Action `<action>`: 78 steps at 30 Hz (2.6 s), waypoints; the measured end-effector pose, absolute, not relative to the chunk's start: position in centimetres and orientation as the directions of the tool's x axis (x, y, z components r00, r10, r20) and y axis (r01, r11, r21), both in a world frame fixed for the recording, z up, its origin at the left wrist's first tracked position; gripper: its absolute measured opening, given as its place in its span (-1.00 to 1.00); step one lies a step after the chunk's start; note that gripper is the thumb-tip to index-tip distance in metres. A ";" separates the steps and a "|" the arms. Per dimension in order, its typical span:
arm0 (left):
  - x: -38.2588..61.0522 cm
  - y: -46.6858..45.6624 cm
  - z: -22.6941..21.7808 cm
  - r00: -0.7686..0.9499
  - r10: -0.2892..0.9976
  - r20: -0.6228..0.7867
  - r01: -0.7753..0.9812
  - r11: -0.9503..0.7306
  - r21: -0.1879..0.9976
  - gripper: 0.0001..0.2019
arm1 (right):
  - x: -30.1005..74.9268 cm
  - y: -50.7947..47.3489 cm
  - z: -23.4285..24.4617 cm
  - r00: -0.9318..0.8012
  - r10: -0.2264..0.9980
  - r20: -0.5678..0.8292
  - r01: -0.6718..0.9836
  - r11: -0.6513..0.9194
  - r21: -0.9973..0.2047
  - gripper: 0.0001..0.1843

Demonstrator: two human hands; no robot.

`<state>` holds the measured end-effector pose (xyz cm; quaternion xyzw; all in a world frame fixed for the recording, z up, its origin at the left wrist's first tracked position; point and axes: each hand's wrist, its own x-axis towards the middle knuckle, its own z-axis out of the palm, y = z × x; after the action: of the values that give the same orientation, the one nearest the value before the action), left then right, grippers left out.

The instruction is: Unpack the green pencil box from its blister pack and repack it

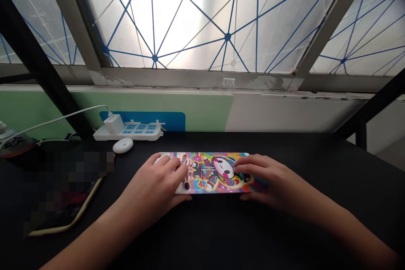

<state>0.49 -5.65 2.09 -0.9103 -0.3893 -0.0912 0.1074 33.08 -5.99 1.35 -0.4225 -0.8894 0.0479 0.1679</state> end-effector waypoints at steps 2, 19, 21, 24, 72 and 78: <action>0.6 -5.6 1.9 0.681 0.692 0.240 0.724 -0.685 -0.082 -0.52 | 32.6 -6.0 0.8 -0.592 0.772 0.229 0.744 0.633 -0.213 -0.45; 0.2 -4.2 0.1 0.552 0.824 0.125 0.797 -0.566 0.211 -0.06 | 33.5 -6.4 2.5 -0.555 0.831 0.019 0.815 0.549 -0.184 -0.35; 0.6 -4.4 0.2 0.558 0.818 0.136 0.788 -0.574 0.221 -0.07 | 32.8 -6.5 2.5 -0.564 0.820 0.097 0.806 0.573 -0.152 -0.40; 0.8 -4.6 0.2 0.558 0.812 0.170 0.781 -0.583 0.226 -0.10 | 30.4 -6.7 1.4 -0.614 0.751 0.241 0.754 0.649 -0.101 -0.33; -0.9 -4.2 1.6 0.570 0.821 0.001 0.799 -0.555 0.234 -0.44 | 34.7 -7.6 -2.7 -0.705 0.609 0.365 0.693 0.701 0.170 -0.27; -2.3 -3.5 1.8 0.516 0.856 -0.014 0.837 -0.501 0.219 -0.46 | 37.2 -7.2 -2.5 -0.662 0.619 0.424 0.734 0.649 0.198 -0.29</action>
<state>-2.32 -3.47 1.75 -0.8650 -0.4895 -0.0482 -0.0992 37.19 -7.19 -2.50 -0.3784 -0.8937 -0.1793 0.1612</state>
